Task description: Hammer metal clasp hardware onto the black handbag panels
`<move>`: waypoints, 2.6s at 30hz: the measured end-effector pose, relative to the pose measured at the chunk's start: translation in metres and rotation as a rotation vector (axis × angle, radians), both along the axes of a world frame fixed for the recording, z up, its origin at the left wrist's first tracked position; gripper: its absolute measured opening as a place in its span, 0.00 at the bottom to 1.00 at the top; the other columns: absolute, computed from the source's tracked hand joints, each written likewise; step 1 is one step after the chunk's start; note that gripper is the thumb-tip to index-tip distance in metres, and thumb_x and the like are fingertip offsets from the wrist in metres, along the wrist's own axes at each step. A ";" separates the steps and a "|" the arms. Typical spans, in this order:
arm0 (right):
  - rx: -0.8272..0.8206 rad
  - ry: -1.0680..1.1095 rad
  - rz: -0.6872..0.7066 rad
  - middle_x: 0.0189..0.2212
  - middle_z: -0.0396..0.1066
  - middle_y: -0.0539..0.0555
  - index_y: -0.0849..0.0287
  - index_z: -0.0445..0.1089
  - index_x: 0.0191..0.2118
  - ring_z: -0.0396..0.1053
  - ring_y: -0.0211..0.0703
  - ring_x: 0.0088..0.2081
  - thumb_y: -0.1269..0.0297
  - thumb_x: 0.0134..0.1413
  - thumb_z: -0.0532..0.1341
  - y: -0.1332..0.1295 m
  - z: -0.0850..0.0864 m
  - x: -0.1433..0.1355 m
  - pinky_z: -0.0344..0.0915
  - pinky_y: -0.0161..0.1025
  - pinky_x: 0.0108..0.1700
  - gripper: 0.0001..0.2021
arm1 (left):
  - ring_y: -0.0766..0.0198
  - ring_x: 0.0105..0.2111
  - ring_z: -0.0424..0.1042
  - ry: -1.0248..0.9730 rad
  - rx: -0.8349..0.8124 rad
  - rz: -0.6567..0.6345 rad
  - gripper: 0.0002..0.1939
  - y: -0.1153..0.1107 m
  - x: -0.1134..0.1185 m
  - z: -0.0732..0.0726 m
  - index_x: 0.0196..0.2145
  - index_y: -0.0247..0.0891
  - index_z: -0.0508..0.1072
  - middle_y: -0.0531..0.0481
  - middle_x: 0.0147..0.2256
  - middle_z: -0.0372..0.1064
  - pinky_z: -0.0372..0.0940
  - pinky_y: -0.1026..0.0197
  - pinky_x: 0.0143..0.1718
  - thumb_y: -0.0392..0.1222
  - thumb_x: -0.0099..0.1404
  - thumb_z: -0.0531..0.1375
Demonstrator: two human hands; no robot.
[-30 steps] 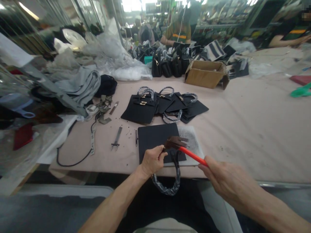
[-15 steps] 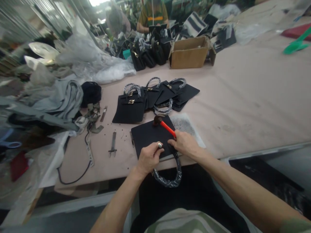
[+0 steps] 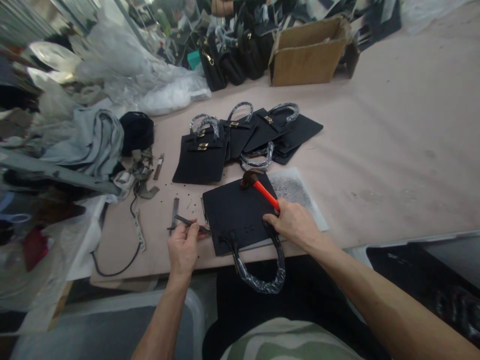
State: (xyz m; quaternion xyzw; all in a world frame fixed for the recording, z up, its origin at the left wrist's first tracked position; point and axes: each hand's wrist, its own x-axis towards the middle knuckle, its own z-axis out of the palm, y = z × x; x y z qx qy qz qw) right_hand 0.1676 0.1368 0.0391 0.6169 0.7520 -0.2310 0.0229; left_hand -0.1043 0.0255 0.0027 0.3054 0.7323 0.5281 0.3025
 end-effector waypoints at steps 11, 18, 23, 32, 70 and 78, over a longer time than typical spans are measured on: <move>0.019 -0.041 0.006 0.32 0.76 0.60 0.60 0.70 0.42 0.75 0.53 0.35 0.47 0.61 0.61 0.002 0.000 -0.001 0.57 0.41 0.31 0.19 | 0.51 0.36 0.79 0.719 -0.386 -0.026 0.13 0.014 -0.031 -0.006 0.44 0.36 0.77 0.42 0.34 0.78 0.71 0.56 0.37 0.42 0.64 0.59; 0.046 -0.033 0.043 0.28 0.74 0.58 0.59 0.69 0.37 0.73 0.51 0.31 0.49 0.61 0.60 0.005 -0.002 0.000 0.56 0.40 0.30 0.16 | 0.53 0.39 0.77 0.885 -0.407 -0.209 0.08 0.058 -0.024 0.003 0.37 0.38 0.79 0.40 0.38 0.79 0.68 0.58 0.39 0.41 0.64 0.60; 0.046 -0.047 0.030 0.30 0.75 0.58 0.59 0.69 0.38 0.74 0.52 0.33 0.49 0.61 0.60 0.004 0.002 -0.002 0.56 0.40 0.31 0.16 | 0.47 0.37 0.79 0.764 -0.539 -0.232 0.03 0.085 -0.026 0.004 0.28 0.38 0.78 0.36 0.31 0.78 0.67 0.56 0.36 0.37 0.56 0.63; 0.081 -0.025 0.013 0.34 0.77 0.61 0.61 0.70 0.41 0.75 0.53 0.36 0.48 0.61 0.61 0.001 -0.002 -0.001 0.56 0.41 0.32 0.18 | 0.51 0.26 0.77 0.540 -0.502 -0.223 0.04 0.080 -0.044 0.009 0.25 0.38 0.69 0.45 0.20 0.70 0.68 0.57 0.28 0.34 0.51 0.62; 0.035 0.238 -0.003 0.26 0.70 0.53 0.56 0.65 0.31 0.67 0.43 0.28 0.53 0.63 0.57 0.004 -0.005 0.010 0.54 0.38 0.30 0.13 | 0.65 0.32 0.78 0.420 0.324 -0.550 0.06 0.028 0.083 -0.003 0.37 0.39 0.74 0.50 0.34 0.79 0.73 0.65 0.37 0.35 0.69 0.57; 0.198 0.328 0.233 0.18 0.62 0.49 0.53 0.58 0.29 0.57 0.40 0.19 0.44 0.69 0.41 -0.044 0.069 0.050 0.48 0.39 0.25 0.23 | 0.64 0.32 0.78 0.533 0.433 -0.545 0.07 0.026 0.089 -0.011 0.37 0.39 0.74 0.49 0.32 0.77 0.71 0.65 0.36 0.33 0.69 0.56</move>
